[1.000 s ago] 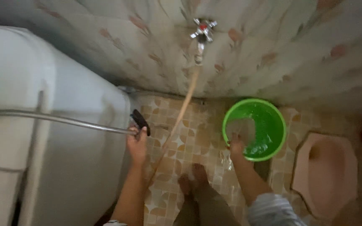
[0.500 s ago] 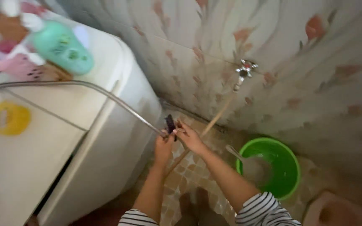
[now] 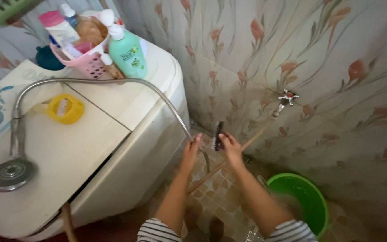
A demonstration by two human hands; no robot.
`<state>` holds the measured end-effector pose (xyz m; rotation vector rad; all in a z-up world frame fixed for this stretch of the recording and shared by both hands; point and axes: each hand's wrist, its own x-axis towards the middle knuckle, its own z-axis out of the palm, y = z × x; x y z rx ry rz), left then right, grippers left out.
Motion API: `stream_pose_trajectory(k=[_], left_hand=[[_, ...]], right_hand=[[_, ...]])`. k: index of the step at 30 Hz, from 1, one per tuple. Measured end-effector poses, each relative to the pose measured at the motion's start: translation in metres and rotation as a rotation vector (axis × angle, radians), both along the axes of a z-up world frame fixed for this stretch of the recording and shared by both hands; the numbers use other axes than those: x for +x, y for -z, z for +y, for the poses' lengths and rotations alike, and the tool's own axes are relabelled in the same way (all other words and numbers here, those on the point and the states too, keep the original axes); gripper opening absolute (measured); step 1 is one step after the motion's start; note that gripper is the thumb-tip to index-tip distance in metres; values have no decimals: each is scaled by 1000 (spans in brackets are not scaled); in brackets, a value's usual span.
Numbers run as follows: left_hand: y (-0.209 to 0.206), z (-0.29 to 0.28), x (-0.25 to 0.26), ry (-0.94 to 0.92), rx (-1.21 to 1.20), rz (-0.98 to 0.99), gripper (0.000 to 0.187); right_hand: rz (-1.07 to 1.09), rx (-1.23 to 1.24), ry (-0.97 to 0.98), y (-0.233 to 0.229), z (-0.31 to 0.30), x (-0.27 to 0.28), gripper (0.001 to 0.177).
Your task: Cleaning a handheld bidet or shower hose with a brush.
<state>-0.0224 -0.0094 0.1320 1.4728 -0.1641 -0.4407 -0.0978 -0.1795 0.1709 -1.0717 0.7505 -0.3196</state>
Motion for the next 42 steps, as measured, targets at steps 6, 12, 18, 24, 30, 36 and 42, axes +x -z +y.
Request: stream_pose_trajectory(k=[6, 12, 18, 24, 30, 36, 42], left_hand=[[-48, 0, 12, 22, -88, -146, 43], [-97, 8, 4, 109, -125, -142, 34], [-94, 36, 27, 241, -213, -26, 38], [-207, 86, 29, 307, -89, 352, 57], [-193, 98, 38, 334, -439, 509, 61], [-181, 87, 40, 269, -681, 422, 63], [-173, 77, 36, 279, -804, 413, 70]], right_hand=[[87, 544, -65, -15, 28, -29, 40], [-246, 788, 155, -106, 63, -9, 38], [-380, 695, 72, 1, 31, 18, 30], [-413, 418, 2, 9, 23, 37, 27], [-139, 188, 39, -90, 50, 42, 35], [-147, -587, 53, -46, 33, 44, 43], [-136, -1251, -134, -197, 125, 21, 60]])
